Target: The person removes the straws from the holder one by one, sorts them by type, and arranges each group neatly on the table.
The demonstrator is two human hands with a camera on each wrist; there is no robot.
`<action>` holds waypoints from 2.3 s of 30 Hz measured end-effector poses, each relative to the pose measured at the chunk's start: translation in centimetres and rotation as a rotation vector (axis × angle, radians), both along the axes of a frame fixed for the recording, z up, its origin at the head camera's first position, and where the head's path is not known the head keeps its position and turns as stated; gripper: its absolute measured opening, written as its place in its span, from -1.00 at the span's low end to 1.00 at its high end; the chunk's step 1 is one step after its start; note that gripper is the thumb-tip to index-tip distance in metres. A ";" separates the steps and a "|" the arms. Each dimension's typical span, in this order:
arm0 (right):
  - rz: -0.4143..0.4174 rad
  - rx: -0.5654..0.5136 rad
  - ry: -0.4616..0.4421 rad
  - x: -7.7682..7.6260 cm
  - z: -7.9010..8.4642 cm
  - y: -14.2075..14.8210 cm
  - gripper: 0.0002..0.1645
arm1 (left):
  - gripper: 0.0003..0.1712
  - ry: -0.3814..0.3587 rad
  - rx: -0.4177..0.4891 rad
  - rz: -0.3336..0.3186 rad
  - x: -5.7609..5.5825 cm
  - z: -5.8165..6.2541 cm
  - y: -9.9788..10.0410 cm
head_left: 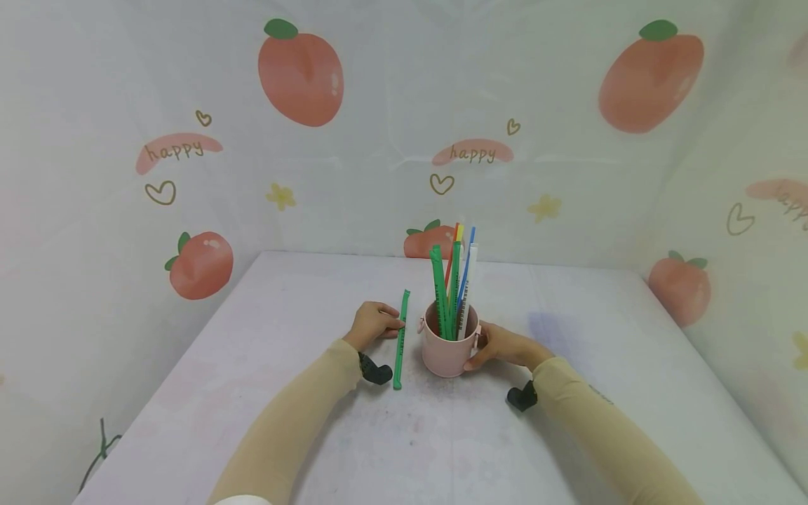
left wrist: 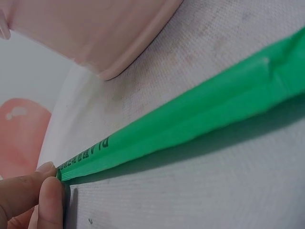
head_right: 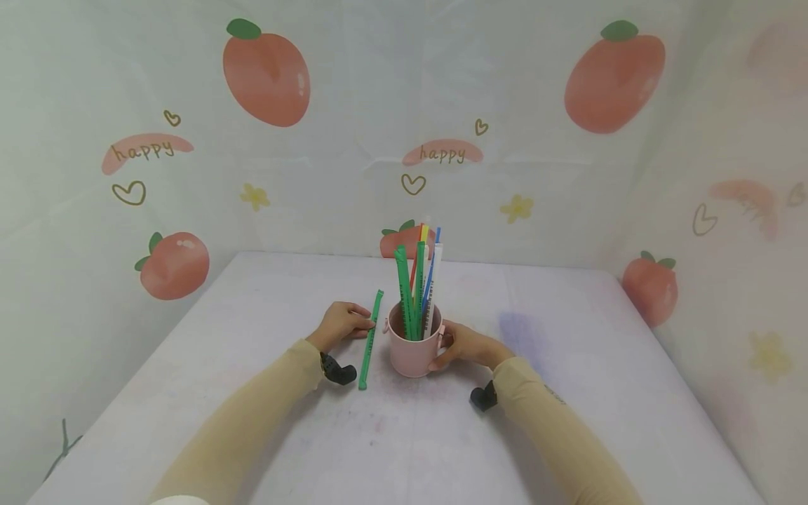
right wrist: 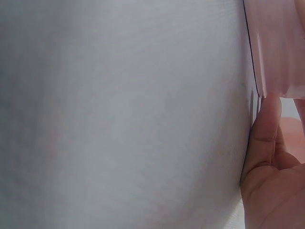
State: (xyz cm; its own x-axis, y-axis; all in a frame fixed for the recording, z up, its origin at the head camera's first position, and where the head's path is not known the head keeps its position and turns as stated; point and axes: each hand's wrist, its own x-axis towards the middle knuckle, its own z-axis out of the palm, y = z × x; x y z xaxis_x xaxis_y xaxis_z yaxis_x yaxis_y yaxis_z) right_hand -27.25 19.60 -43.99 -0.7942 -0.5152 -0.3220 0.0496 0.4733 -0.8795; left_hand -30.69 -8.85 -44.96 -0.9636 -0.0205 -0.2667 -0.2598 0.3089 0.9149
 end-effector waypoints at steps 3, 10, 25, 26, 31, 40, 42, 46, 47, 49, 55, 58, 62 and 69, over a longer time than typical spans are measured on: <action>0.004 -0.001 0.008 0.0 0.0 0.0 0.10 | -0.74 -0.006 0.013 -0.002 0.0 0.0 -0.1; 0.010 -0.013 0.010 0.0 -0.1 0.0 0.08 | -0.73 -0.008 0.031 0.016 -0.2 -0.1 0.0; 0.009 0.007 0.014 -0.2 -0.2 0.1 0.03 | -0.70 0.005 0.064 0.010 -0.1 0.1 -0.1; 0.009 0.008 0.014 -0.2 -0.2 0.1 0.03 | -0.70 0.007 0.065 0.008 0.0 0.2 -0.1; 0.015 0.007 0.016 -0.1 -0.2 0.1 0.01 | -0.69 0.003 0.058 0.010 0.1 0.9 -0.1; 0.011 0.010 0.008 -0.1 -0.2 0.1 0.07 | -0.62 0.093 0.180 -0.064 0.4 5.1 0.4; 0.011 0.007 0.004 -0.2 -0.3 0.1 0.09 | -0.65 0.118 0.205 -0.083 0.7 6.3 0.6; 0.014 -0.002 0.003 -0.2 -0.4 0.1 0.09 | -0.66 0.165 0.257 -0.124 1.5 8.1 1.1; 0.015 -0.003 0.002 -0.2 -0.3 0.1 0.09 | -0.66 0.175 0.266 -0.134 1.6 8.4 1.3; 0.015 -0.006 -0.001 -0.2 -0.3 0.1 0.10 | -0.66 0.191 0.285 -0.150 2.0 9.0 1.7; 0.020 -0.005 0.002 -0.2 -0.4 0.1 0.08 | -0.66 0.242 0.319 -0.179 2.9 9.9 3.0; 0.021 -0.003 0.012 -0.2 -0.4 0.1 0.04 | -0.67 0.253 0.316 -0.193 3.1 9.8 3.5; 0.027 -0.006 0.024 -0.2 -0.5 0.2 -0.02 | -0.64 0.246 0.293 -0.211 3.3 9.3 3.9; 0.047 -0.027 0.047 -0.1 -0.5 0.2 -0.05 | -0.64 0.248 0.236 -0.228 3.4 8.5 4.3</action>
